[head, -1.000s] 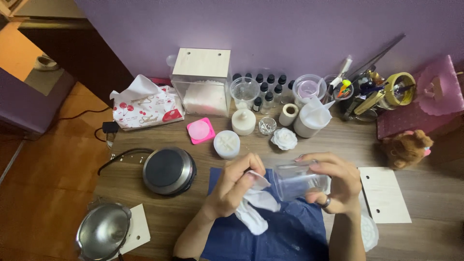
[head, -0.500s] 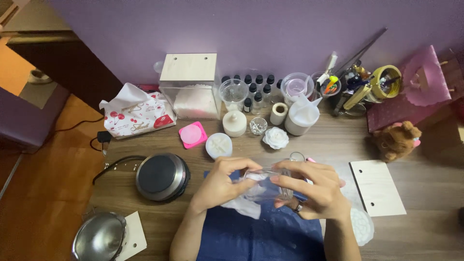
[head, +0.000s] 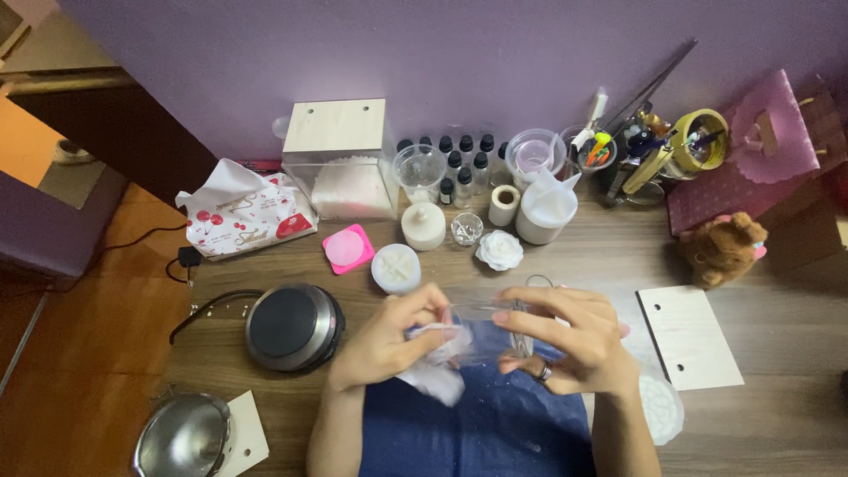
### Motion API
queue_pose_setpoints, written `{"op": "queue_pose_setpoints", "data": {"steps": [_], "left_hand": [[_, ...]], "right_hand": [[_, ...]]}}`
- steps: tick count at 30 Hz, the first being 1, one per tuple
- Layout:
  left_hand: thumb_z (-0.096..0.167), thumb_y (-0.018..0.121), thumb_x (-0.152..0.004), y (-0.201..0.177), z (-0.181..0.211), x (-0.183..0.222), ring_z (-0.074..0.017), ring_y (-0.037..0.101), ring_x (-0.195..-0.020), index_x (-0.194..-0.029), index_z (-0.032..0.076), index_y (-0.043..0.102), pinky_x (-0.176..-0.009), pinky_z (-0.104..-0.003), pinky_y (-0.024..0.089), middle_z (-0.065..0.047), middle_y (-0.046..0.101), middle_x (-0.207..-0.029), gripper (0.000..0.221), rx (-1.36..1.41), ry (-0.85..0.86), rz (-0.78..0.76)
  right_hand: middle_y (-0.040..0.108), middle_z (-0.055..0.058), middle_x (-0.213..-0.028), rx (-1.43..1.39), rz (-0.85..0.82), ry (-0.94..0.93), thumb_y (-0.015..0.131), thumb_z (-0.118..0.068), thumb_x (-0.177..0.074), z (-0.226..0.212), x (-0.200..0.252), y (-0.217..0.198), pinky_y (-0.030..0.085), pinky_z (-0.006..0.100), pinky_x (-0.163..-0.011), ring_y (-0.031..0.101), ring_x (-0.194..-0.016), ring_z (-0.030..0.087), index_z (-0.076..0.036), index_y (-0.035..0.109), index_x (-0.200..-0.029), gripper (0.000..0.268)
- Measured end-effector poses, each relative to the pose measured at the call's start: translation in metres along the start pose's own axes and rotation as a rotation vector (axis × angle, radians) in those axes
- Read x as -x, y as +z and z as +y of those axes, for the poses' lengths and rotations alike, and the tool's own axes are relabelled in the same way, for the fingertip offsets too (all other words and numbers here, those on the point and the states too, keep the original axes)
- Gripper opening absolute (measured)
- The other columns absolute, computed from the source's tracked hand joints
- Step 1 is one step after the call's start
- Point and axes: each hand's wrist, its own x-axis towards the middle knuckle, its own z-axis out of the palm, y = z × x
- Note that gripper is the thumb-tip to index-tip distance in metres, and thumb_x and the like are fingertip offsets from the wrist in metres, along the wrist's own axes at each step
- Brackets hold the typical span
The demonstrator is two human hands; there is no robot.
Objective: Cleaning a glass jar with a tissue and placing it on a scale
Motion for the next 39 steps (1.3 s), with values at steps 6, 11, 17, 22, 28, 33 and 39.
{"op": "queue_pose_setpoints", "data": {"steps": [6, 11, 17, 22, 28, 33, 39], "left_hand": [[0.027, 0.062, -0.086, 0.009, 0.007, -0.017, -0.0092, 0.06, -0.066, -0.115, 0.011, 0.041, -0.069, -0.021, 0.044, -0.004, 0.068, -0.079, 0.04, -0.034, -0.047, 0.047], [0.027, 0.053, -0.092, 0.006, -0.005, -0.016, -0.0177, 0.063, -0.082, -0.1, 0.007, 0.057, -0.073, -0.028, 0.043, -0.006, 0.065, -0.088, 0.022, -0.283, 0.235, -0.002], [0.02, 0.056, -0.093, 0.002, -0.007, -0.012, -0.0175, 0.053, -0.069, -0.093, 0.006, 0.056, -0.064, -0.028, 0.04, -0.003, 0.06, -0.08, 0.014, -0.372, 0.353, -0.003], [0.016, 0.058, -0.091, 0.002, -0.014, -0.01, -0.0186, 0.054, -0.067, -0.092, 0.007, 0.057, -0.062, -0.029, 0.041, -0.003, 0.059, -0.076, 0.009, -0.443, 0.366, 0.044], [0.013, 0.055, -0.093, 0.005, -0.021, -0.009, -0.0206, 0.046, -0.059, -0.094, 0.003, 0.055, -0.056, -0.033, 0.037, -0.005, 0.056, -0.074, 0.01, -0.576, 0.512, 0.115], [0.006, 0.062, -0.086, 0.009, -0.019, -0.008, -0.0198, 0.048, -0.061, -0.093, 0.004, 0.057, -0.052, -0.032, 0.038, -0.006, 0.047, -0.064, 0.009, -0.725, 0.544, 0.201], [0.016, 0.052, -0.094, 0.009, -0.022, -0.01, -0.0227, 0.05, -0.067, -0.106, 0.0, 0.054, -0.059, -0.033, 0.039, -0.01, 0.055, -0.078, 0.02, -0.533, 0.487, 0.083]], "right_hand": [[0.066, 0.009, -0.1, 0.065, -0.007, 0.0, 0.064, -0.043, -0.083, -0.004, 0.0, 0.001, 0.047, 0.026, -0.055, 0.067, -0.071, 0.018, -0.016, 0.062, -0.107, 0.037], [0.066, 0.009, -0.103, 0.036, -0.062, 0.003, 0.066, -0.042, -0.082, -0.003, 0.0, 0.002, 0.05, 0.027, -0.06, 0.069, -0.078, 0.019, -0.016, 0.062, -0.11, 0.039], [0.066, 0.009, -0.103, 0.047, -0.091, -0.035, 0.062, -0.043, -0.084, -0.006, -0.002, 0.003, 0.049, 0.027, -0.059, 0.068, -0.074, 0.017, -0.017, 0.061, -0.11, 0.037], [0.067, 0.009, -0.1, 0.025, -0.083, -0.026, 0.065, -0.041, -0.081, -0.009, -0.008, 0.003, 0.052, 0.027, -0.061, 0.069, -0.074, 0.019, -0.014, 0.063, -0.104, 0.035], [0.067, 0.01, -0.099, 0.023, -0.074, -0.004, 0.065, -0.041, -0.08, -0.011, -0.011, 0.002, 0.051, 0.025, -0.058, 0.067, -0.069, 0.018, -0.014, 0.064, -0.101, 0.034], [0.067, 0.009, -0.098, 0.012, -0.074, -0.012, 0.065, -0.039, -0.082, -0.012, -0.011, -0.002, 0.052, 0.027, -0.06, 0.069, -0.073, 0.021, -0.013, 0.064, -0.102, 0.033], [0.067, 0.01, -0.097, 0.051, -0.045, -0.024, 0.062, -0.042, -0.083, -0.01, -0.009, -0.002, 0.049, 0.025, -0.056, 0.067, -0.07, 0.019, -0.013, 0.062, -0.103, 0.035]]}}
